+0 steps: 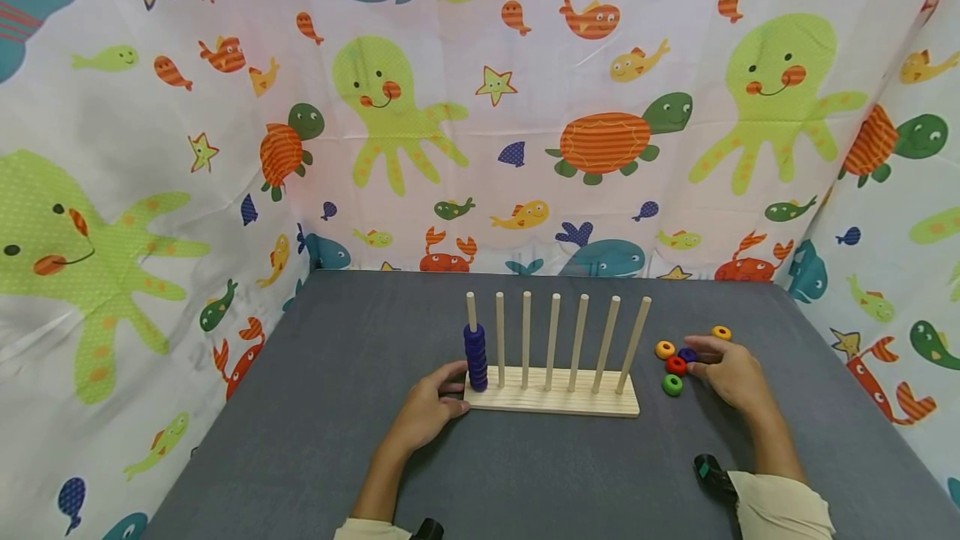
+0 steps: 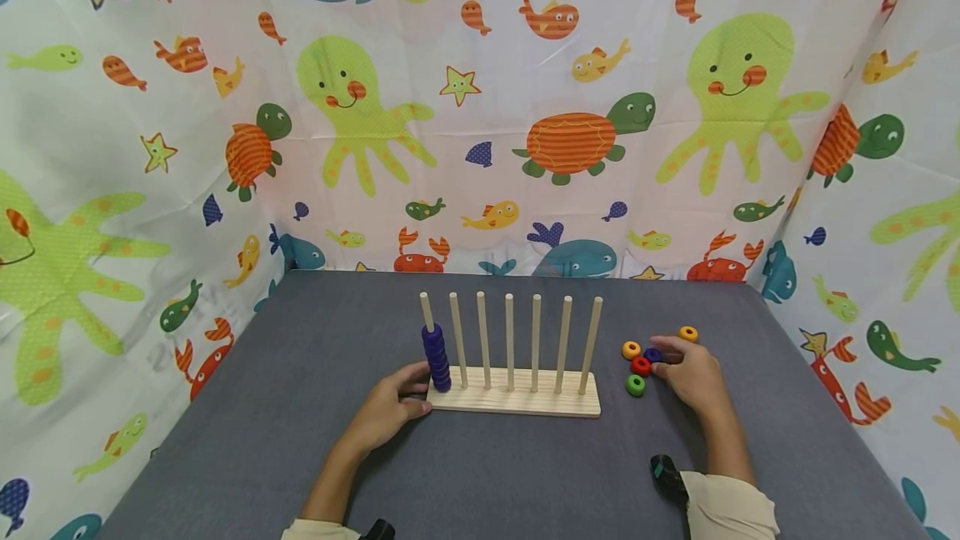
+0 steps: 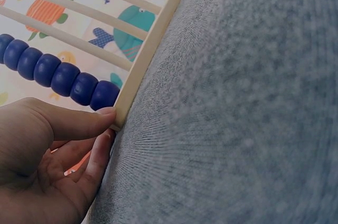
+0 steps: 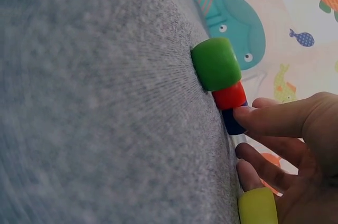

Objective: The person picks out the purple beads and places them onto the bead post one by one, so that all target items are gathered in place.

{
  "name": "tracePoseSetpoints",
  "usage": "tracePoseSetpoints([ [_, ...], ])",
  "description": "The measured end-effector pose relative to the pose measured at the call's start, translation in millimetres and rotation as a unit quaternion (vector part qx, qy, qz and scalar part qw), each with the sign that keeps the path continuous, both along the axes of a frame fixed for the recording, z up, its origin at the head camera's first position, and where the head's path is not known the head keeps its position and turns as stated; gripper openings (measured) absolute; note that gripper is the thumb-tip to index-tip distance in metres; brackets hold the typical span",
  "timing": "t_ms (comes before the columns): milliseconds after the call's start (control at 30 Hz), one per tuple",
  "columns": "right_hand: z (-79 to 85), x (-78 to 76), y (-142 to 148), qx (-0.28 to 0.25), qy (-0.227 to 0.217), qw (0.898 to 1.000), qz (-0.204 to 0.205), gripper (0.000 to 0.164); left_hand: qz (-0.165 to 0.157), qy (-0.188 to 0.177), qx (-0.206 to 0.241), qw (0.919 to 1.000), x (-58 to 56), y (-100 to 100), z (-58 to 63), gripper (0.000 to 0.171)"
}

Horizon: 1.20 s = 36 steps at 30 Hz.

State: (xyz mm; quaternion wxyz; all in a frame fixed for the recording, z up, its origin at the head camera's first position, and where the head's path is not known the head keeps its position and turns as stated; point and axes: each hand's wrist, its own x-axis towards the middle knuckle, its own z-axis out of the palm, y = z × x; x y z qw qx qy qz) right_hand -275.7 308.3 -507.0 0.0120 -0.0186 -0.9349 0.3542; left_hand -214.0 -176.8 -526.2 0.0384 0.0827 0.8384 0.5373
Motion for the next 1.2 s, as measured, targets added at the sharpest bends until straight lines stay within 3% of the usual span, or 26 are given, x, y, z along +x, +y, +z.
tracePoseSetpoints([
  [267,-1.1,0.6,0,0.005,0.018,1.000,-0.004,0.045,0.001,0.002,-0.005,1.0000,-0.3,0,-0.8,0.062],
  [533,11.6,3.5,-1,-0.011,0.017,1.000,-0.011,0.047,0.003,0.001,-0.003,1.0000,-0.5,0,-0.3,0.062],
  [833,36.1,9.9,-12,-0.030,0.036,0.999,-0.010,0.051,0.001,0.003,-0.004,1.0000,0.0,0,-0.3,0.062],
  [1200,71.5,21.3,-30,-0.021,0.117,0.993,0.003,0.049,0.002,-0.001,-0.003,1.0000,0.3,0,0.4,0.063],
])
